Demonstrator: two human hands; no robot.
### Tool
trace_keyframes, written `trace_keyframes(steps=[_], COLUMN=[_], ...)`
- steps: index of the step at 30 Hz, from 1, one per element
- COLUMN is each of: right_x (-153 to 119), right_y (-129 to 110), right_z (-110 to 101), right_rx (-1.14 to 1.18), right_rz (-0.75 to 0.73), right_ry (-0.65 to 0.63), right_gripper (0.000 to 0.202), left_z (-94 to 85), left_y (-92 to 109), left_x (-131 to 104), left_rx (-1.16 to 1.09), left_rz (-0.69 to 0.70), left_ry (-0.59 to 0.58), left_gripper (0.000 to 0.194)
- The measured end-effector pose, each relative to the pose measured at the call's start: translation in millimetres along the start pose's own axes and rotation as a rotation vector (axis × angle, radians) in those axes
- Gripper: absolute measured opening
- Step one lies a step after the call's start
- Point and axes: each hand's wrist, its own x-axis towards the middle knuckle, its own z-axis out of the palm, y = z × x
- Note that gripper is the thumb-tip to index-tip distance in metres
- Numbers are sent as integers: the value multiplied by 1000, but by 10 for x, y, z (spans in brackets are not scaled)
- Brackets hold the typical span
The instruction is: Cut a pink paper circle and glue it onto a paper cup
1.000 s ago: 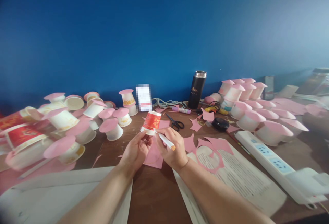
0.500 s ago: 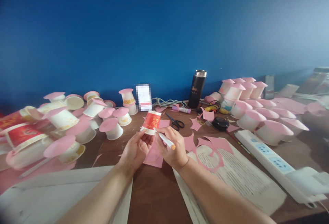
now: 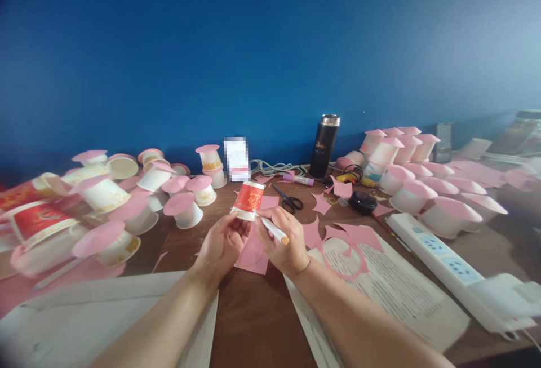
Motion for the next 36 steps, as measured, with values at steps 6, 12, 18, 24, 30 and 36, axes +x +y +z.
trace_keyframes(steps=[6, 12, 18, 24, 30, 36], right_x=[2, -8, -5, -14, -15, -15], right_y=[-7, 5, -2, 14, 19, 9], right_z=[-4, 1, 2, 8, 10, 10], right_rx=[5, 4, 11, 32, 22, 14], right_rz=[9, 0, 3, 9, 1, -1], right_ry=[-4, -9, -10, -17, -17, -27], right_gripper=[9, 10, 9, 11, 10, 9], left_z=[11, 2, 8, 17, 8, 14], left_y=[5, 5, 18, 35, 29, 25], left_x=[2, 16, -6, -26, -8, -3], left_rx=[-10, -11, -5, 5, 2, -7], left_rz=[-7, -14, -32, -24, -22, -17], left_ry=[7, 10, -10, -12, -7, -20], left_gripper=[6, 6, 7, 10, 10, 10])
